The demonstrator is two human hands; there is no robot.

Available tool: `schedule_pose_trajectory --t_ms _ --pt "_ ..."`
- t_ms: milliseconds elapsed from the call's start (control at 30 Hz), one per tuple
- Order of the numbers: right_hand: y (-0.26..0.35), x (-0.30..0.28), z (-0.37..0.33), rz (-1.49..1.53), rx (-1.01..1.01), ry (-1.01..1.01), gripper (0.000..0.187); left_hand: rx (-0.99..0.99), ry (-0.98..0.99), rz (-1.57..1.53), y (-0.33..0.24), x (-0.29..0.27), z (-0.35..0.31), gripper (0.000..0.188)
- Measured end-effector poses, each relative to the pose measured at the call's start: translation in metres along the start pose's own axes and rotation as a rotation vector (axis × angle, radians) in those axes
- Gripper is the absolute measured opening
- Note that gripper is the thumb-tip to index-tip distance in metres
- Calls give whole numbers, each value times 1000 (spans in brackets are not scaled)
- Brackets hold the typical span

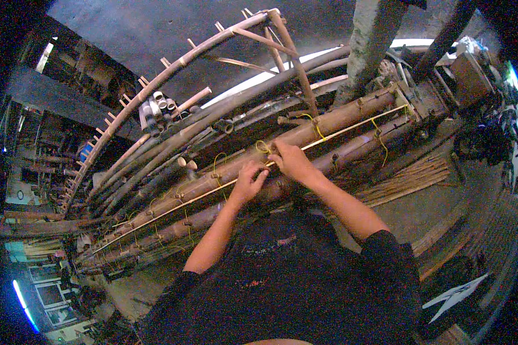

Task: The person ties yellow string around a bundle of bamboo rods to secure them together. They repeatedly wrap and knot the string at multiple points along the rods, adjusting the tension and position as needed.

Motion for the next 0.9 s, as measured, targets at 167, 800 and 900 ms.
schedule_pose_trajectory --t_ms 167,800,900 --pt "4 12 -5 -26 -6 55 25 -75 -240 112 -13 12 -11 21" --pt "-10 17 -19 -72 -278 326 35 -616 -160 -1101 72 -42 76 31" --pt "-13 12 -13 42 -53 428 32 -618 -150 -759 49 -52 77 32"
Point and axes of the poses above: each hand's wrist, its own z-axis towards the middle knuckle, its own x-axis out of the palm, y = z × x, the point moved 4 cm from there along z, towards the middle knuckle, and after that the axes turned 14 degrees about -x, right-handed, at the moved point
